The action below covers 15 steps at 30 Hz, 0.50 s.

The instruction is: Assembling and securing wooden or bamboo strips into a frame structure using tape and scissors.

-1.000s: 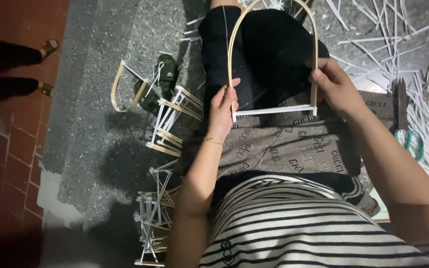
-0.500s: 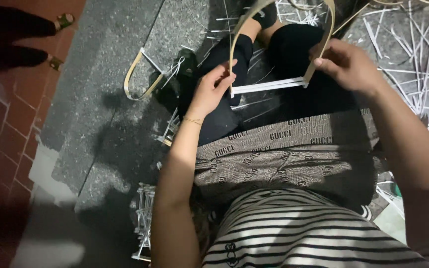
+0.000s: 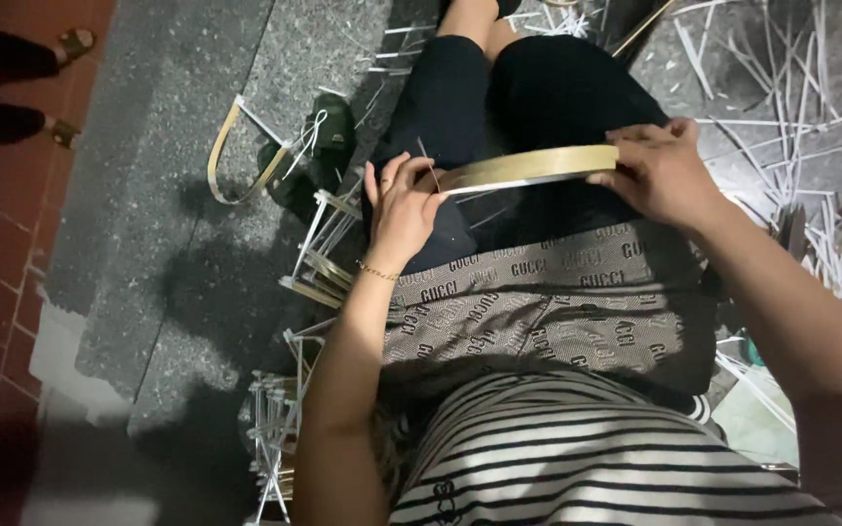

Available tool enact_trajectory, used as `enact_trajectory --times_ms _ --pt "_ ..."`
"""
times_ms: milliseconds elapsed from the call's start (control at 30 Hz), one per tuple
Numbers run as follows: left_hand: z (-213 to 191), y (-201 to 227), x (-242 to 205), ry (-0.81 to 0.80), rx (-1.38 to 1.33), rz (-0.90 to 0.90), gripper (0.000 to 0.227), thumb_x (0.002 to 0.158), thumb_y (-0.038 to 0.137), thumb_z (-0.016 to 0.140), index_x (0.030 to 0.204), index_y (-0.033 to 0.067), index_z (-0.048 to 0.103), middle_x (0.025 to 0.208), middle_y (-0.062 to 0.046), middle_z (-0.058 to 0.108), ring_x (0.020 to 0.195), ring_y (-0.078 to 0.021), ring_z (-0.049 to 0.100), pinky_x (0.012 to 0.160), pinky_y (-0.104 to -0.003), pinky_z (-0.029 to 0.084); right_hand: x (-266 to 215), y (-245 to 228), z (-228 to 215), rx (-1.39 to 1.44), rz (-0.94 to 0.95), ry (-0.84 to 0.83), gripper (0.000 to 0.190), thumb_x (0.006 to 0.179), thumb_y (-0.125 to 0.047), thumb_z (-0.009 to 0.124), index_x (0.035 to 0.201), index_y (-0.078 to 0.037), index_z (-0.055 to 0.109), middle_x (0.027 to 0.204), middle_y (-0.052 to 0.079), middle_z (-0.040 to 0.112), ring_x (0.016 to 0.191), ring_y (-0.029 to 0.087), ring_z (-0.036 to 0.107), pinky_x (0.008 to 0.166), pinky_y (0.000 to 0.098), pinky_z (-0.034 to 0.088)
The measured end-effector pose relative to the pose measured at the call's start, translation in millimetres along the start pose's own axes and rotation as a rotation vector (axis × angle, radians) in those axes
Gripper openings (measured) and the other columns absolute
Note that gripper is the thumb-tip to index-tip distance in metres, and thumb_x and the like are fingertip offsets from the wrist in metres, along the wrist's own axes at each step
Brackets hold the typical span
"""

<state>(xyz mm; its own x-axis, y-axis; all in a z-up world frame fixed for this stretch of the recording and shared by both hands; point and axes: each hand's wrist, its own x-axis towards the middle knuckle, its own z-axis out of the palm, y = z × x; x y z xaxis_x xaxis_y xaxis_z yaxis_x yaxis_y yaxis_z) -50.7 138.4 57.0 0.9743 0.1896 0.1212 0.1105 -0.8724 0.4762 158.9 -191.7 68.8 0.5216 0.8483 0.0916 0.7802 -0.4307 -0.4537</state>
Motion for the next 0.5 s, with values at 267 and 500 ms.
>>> enact_trajectory --times_ms 267,500 --pt "-24 -6 21 -0.095 -0.256 -0.012 0.029 0.091 0.020 0.074 0.119 0.0086 0.074 0.129 -0.009 0.066 0.132 -0.0313 0.054 0.115 -0.052 0.034 3 -4 -1 0.012 -0.014 0.104 0.033 0.092 -0.038 0.077 0.118 -0.018 0.073 0.124 0.006 0.071 0.119 0.021 0.064 0.104 0.0461 0.033" --pt "-32 -14 42 -0.151 -0.868 0.077 0.037 0.092 0.011 0.079 0.125 -0.0028 0.069 0.116 -0.013 0.072 0.109 -0.0212 0.068 0.097 -0.031 0.053 7 -18 -9 -0.024 0.021 0.052 0.029 0.093 -0.035 0.078 0.115 -0.018 0.071 0.117 0.001 0.072 0.115 0.018 0.065 0.102 0.0463 0.034"
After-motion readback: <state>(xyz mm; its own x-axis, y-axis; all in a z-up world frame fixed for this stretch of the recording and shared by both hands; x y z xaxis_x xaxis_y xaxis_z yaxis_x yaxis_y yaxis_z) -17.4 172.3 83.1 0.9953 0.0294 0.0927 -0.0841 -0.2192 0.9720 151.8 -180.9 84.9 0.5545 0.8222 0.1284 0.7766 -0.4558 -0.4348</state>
